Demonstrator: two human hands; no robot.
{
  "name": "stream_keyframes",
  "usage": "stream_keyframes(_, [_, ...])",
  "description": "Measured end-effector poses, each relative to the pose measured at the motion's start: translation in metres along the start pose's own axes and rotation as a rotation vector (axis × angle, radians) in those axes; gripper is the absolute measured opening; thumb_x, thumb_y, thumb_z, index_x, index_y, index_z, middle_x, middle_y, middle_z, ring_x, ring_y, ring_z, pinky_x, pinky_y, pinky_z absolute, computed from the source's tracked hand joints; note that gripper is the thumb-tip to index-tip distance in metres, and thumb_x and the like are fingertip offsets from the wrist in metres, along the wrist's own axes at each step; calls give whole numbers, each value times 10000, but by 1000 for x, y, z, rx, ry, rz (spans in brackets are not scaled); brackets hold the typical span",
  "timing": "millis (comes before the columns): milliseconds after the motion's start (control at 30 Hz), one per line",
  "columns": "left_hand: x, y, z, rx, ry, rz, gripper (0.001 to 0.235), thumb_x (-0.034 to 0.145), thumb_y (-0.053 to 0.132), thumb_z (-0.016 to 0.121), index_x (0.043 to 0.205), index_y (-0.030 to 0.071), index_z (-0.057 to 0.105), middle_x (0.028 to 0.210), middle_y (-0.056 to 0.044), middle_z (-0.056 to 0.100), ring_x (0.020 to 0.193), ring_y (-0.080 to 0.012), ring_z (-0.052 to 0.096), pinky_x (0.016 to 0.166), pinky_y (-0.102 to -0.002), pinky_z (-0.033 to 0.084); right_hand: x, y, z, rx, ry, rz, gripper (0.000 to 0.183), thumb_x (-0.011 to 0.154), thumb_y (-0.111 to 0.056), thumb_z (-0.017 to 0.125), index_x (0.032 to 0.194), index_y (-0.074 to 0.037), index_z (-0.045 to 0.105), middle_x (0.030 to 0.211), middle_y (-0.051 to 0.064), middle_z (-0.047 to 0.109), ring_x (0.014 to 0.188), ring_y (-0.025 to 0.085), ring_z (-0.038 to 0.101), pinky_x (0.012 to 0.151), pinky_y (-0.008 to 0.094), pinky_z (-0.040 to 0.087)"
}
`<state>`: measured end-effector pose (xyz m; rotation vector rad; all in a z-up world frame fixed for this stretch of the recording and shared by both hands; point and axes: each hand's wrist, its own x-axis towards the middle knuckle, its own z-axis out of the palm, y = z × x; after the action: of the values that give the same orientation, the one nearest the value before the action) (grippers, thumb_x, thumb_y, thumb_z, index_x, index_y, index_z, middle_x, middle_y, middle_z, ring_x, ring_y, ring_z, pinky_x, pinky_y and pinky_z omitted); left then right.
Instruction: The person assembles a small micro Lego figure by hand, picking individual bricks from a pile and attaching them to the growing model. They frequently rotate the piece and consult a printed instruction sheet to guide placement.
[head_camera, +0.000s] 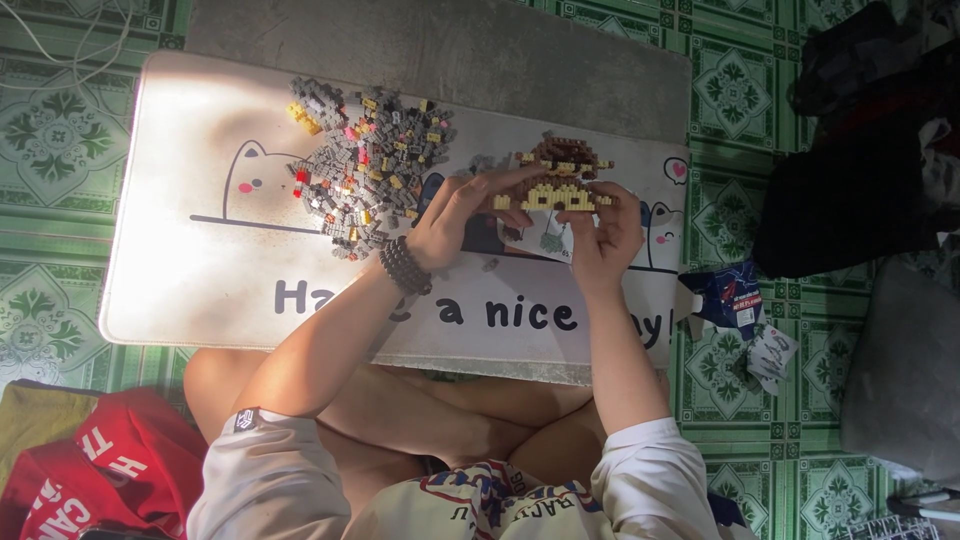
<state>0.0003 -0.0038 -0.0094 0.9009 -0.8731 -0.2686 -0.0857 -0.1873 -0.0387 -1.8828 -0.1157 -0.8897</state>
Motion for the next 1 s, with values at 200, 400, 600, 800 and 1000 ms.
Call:
stream_keyframes(200, [-2, -3, 1, 17, 5, 37, 452, 991, 270, 327, 1253, -37, 530, 873, -263, 664, 819, -294, 682, 681, -411, 573, -7, 11, 2, 154, -14, 50, 337, 963, -233, 532, 1157, 21, 426, 866, 267, 637, 749, 326, 665, 697, 432, 553])
stream_keyframes(400, [-6, -3, 0, 103, 1, 50, 427, 974, 224, 341, 1256, -28, 540, 612, -201, 587, 536, -194, 596, 509, -252, 510, -14, 44, -18, 212, -42, 40, 366, 947, -256, 542, 1177, -9, 399, 938, 216, 610, 839, 291, 641, 746, 380, 530])
stream_keyframes(600, [-7, -2, -1, 99, 4, 38, 416, 996, 259, 339, 1262, 26, 559, 589, -194, 582, 490, -129, 520, 481, -247, 459, -11, 29, -16, 185, -18, 18, 395, 927, -268, 578, 1175, -9, 412, 995, 217, 595, 926, 275, 607, 783, 361, 497])
stream_keyframes(800, [-1, 8, -3, 110, -39, -51, 509, 962, 412, 443, 1244, 4, 558, 852, -221, 668, 787, -268, 680, 660, -372, 571, -5, 20, -2, 42, -19, -149, 358, 931, -209, 592, 1175, 12, 450, 882, 179, 627, 796, 276, 641, 744, 362, 513])
stream_keyframes(1000, [17, 24, -26, 338, -44, 99, 322, 855, 125, 687, 1129, -30, 617, 792, -183, 671, 685, -273, 677, 610, -370, 555, -5, 16, 6, -57, -103, -283, 460, 952, -205, 550, 1301, 42, 382, 910, 118, 658, 786, 209, 650, 745, 373, 517])
